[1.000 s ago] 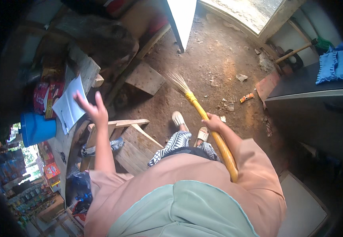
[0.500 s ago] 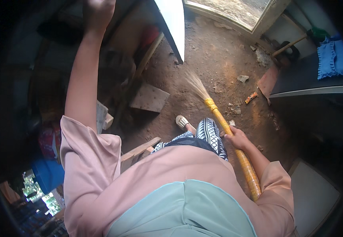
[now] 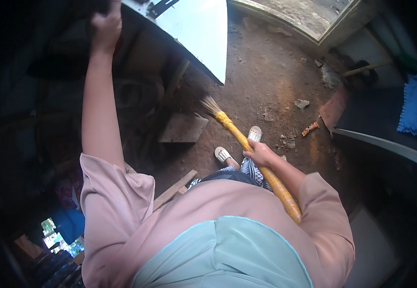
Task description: The person sweeps a dirt floor using a broom, moves a wooden stool, and then writes in a notebook on a counter.
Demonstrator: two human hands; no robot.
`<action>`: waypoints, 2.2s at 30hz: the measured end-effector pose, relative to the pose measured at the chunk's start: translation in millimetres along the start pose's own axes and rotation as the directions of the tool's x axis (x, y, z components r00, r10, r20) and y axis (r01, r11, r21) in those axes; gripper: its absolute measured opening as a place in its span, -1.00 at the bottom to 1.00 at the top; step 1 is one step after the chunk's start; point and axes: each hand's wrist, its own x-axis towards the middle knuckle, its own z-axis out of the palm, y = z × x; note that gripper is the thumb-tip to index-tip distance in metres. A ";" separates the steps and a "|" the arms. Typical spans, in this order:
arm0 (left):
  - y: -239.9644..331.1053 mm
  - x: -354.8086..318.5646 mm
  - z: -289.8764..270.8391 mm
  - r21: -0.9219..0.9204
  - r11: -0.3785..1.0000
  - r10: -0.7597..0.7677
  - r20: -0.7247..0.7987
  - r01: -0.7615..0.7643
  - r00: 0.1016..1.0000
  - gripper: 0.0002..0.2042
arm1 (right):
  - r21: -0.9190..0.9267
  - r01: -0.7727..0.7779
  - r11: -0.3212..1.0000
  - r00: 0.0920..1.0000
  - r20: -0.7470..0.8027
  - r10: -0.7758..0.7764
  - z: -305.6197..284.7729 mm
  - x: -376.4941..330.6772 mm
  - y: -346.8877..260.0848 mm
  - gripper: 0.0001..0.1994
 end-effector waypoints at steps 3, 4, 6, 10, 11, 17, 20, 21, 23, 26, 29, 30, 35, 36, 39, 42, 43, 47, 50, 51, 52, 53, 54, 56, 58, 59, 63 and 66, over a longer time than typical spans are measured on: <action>-66.7 -6.2 -0.1 0.124 0.964 -0.204 -0.224 0.236 0.953 -0.62 | -0.150 0.095 0.984 0.995 0.038 -0.090 12.8 58.4 -11.7 -0.38; -62.2 -2.0 6.7 0.060 0.982 -0.156 -0.276 0.179 0.949 -0.64 | -0.152 0.096 0.984 0.994 0.060 -0.087 13.5 74.7 -15.7 -0.41; -64.5 -4.1 -6.8 0.084 0.972 -0.182 -0.314 0.218 0.932 -0.63 | -0.220 0.041 0.975 0.992 0.123 -0.014 9.4 103.4 -2.7 -0.44; -65.2 -5.8 -18.2 -0.112 0.978 -0.206 -0.373 0.177 0.905 -0.39 | -0.064 -0.137 0.988 0.990 0.004 0.138 -46.3 67.4 57.1 -0.49; -85.7 -5.6 -25.3 -0.137 0.958 -0.284 -0.352 0.252 0.892 -0.40 | -0.059 -0.173 0.983 0.984 -0.048 0.170 -58.6 42.0 71.1 -0.48; -144.7 -14.1 -74.1 -0.324 0.871 -0.469 -0.327 0.369 0.820 -0.55 | 0.167 -0.160 0.973 0.982 -0.076 0.175 -73.1 -61.6 39.0 -0.35; -159.9 -16.4 -88.3 -0.376 0.852 -0.480 -0.287 0.364 0.829 -0.63 | 0.013 -0.057 0.998 0.998 0.008 0.057 -60.0 -32.7 -4.4 -0.37; -166.8 -17.3 -94.8 -0.367 0.847 -0.495 -0.284 0.384 0.821 -0.64 | 0.055 -0.049 0.997 0.997 0.064 0.045 -59.4 -19.3 -36.1 -0.38; -179.8 -14.7 -96.7 -0.385 0.836 -0.508 -0.269 0.392 0.818 -0.64 | 0.010 0.030 1.000 0.994 0.103 -0.031 -28.1 50.3 -41.7 -0.41; -189.4 -5.1 -96.6 -0.364 0.848 -0.500 -0.310 0.385 0.808 -0.60 | -0.132 0.140 0.981 0.978 0.172 -0.116 10.3 158.2 -57.5 -0.46; -207.3 -3.6 -106.7 -0.339 0.824 -0.551 -0.299 0.453 0.779 -0.53 | -0.133 -0.017 0.991 0.997 0.069 0.026 -6.0 186.2 -45.5 -0.50; -212.7 -3.7 -111.3 -0.350 0.805 -0.573 -0.247 0.479 0.782 -0.49 | -0.067 -0.052 0.996 0.997 0.050 0.055 -22.1 164.9 -36.3 -0.49; -253.6 -6.4 -128.1 -0.310 0.811 -0.582 -0.336 0.496 0.741 -0.47 | 0.218 -0.023 0.976 0.975 -0.212 0.071 -55.1 29.4 12.4 -0.47; -257.1 -4.8 -129.1 -0.309 0.814 -0.577 -0.339 0.492 0.743 -0.46 | 0.336 -0.166 0.927 0.962 -0.151 0.227 -63.8 1.6 -10.3 -0.45; -272.2 -0.7 -133.0 -0.310 0.806 -0.590 -0.347 0.504 0.729 -0.45 | 0.486 -0.244 0.840 0.944 -0.079 0.320 -51.0 -17.8 -35.8 -0.40; -275.6 7.0 -133.8 -0.321 0.799 -0.598 -0.333 0.509 0.729 -0.42 | 0.346 -0.078 0.935 0.996 -0.009 0.086 -28.9 50.3 -51.4 -0.42; -279.5 9.7 -134.8 -0.323 0.796 -0.601 -0.329 0.512 0.728 -0.41 | 0.274 -0.015 0.962 1.000 -0.011 0.019 -13.7 90.0 -46.3 -0.43; -289.6 18.2 -140.0 -0.327 0.784 -0.617 -0.320 0.528 0.719 -0.36 | 0.181 -0.028 0.983 0.997 -0.071 0.041 -14.8 172.7 -60.9 -0.49; -286.8 18.8 -139.8 -0.319 0.776 -0.628 -0.308 0.544 0.715 -0.36 | 0.396 0.007 0.918 0.974 -0.211 0.083 -21.0 151.6 28.4 -0.62; -291.5 11.2 -144.8 -0.327 0.762 -0.645 -0.308 0.558 0.700 -0.36 | 0.612 -0.091 0.785 0.969 -0.127 0.211 -35.8 101.7 7.3 -0.64; -296.3 10.3 -145.7 -0.348 0.750 -0.657 -0.298 0.562 0.692 -0.36 | 0.631 -0.081 0.772 0.971 -0.126 0.205 -39.9 67.6 11.9 -0.63; -296.6 10.3 -144.7 -0.367 0.739 -0.667 -0.289 0.564 0.686 -0.35 | 0.641 -0.090 0.762 0.965 -0.134 0.226 -41.3 33.8 7.6 -0.63; -292.6 10.8 -143.1 -0.340 0.755 -0.652 -0.292 0.561 0.700 -0.34 | 0.655 -0.091 0.750 0.954 -0.158 0.254 -40.1 1.6 0.1 -0.59; -301.1 10.7 -145.7 -0.326 0.758 -0.651 -0.332 0.565 0.682 -0.36 | 0.639 -0.193 0.745 0.919 -0.148 0.365 -35.4 -45.8 -21.0 -0.48; -310.9 12.9 -145.2 -0.324 0.766 -0.643 -0.360 0.556 0.676 -0.36 | 0.502 -0.193 0.843 0.921 -0.204 0.333 -8.5 -53.3 -9.6 -0.40; -306.8 15.3 -144.4 -0.326 0.758 -0.652 -0.349 0.566 0.673 -0.36 | 0.372 -0.180 0.910 0.938 -0.213 0.273 -1.7 -46.8 -15.3 -0.38; -326.4 22.5 -149.8 -0.343 0.744 -0.667 -0.319 0.574 0.674 -0.37 | 0.186 -0.078 0.979 0.977 -0.183 0.113 39.8 12.9 -1.0 -0.45; -329.6 22.0 -150.1 -0.320 0.742 -0.670 -0.313 0.589 0.673 -0.36 | 0.362 -0.244 0.900 0.941 -0.138 0.310 30.3 0.6 10.9 -0.52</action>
